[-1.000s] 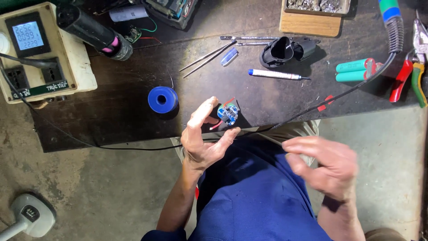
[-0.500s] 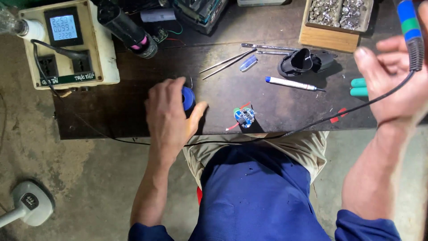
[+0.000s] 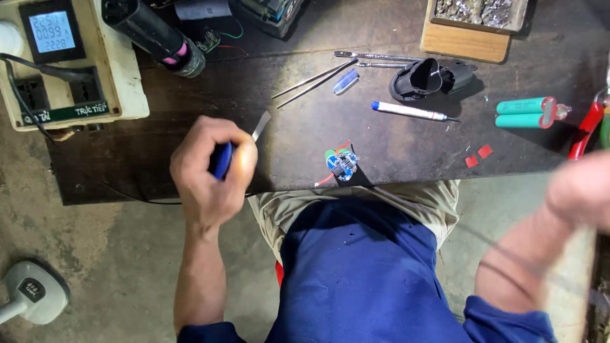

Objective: Soldering a BMS board to a pair of 18650 battery cells and applying insulation tape.

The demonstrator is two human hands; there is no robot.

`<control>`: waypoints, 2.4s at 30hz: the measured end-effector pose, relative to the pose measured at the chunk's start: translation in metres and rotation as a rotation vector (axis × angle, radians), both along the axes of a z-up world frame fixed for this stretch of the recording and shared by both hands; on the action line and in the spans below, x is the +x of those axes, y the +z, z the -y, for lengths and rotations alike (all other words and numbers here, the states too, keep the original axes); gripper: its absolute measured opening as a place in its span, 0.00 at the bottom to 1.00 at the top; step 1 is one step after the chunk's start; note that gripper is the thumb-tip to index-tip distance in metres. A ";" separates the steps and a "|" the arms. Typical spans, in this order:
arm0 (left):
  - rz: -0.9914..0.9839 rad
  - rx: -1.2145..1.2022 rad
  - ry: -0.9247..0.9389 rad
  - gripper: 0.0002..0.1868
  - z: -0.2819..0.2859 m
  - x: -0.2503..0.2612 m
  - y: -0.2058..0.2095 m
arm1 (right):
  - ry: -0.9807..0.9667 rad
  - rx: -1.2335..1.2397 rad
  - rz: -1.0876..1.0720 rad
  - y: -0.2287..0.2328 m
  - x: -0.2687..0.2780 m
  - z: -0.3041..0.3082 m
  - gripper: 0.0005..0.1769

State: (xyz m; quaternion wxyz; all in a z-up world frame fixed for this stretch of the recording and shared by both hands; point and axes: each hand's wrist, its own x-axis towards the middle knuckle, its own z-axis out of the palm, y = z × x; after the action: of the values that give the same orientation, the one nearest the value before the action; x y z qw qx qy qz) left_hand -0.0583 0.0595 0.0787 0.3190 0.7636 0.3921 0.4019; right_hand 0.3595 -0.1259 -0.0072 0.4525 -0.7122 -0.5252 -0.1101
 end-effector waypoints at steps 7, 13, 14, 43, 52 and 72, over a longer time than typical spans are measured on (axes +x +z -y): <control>-0.055 -0.089 -0.320 0.05 0.024 0.021 0.049 | -0.134 0.235 -0.789 0.002 -0.047 0.069 0.58; -0.049 0.081 -0.482 0.03 0.017 0.036 0.043 | 0.237 -0.253 -1.500 0.088 -0.061 0.019 0.30; -0.051 0.121 -0.486 0.04 0.017 0.038 0.039 | 0.396 -0.791 -2.226 0.107 -0.039 0.017 0.32; -0.266 0.379 -0.368 0.07 0.012 0.048 0.018 | 0.548 -0.300 -0.409 0.110 -0.138 -0.029 0.10; -0.272 0.369 -0.363 0.07 0.013 0.047 0.016 | 0.518 -0.196 -0.393 0.110 -0.147 -0.031 0.10; -0.297 0.378 -0.359 0.08 0.014 0.046 0.014 | 0.575 -0.242 -0.398 0.109 -0.142 -0.033 0.10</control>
State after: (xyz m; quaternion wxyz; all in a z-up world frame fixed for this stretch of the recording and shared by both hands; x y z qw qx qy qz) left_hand -0.0121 0.0460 0.0927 0.1765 0.9168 0.2116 0.2890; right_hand 0.2176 -0.0928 0.1016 0.4707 -0.5913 -0.6149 0.2251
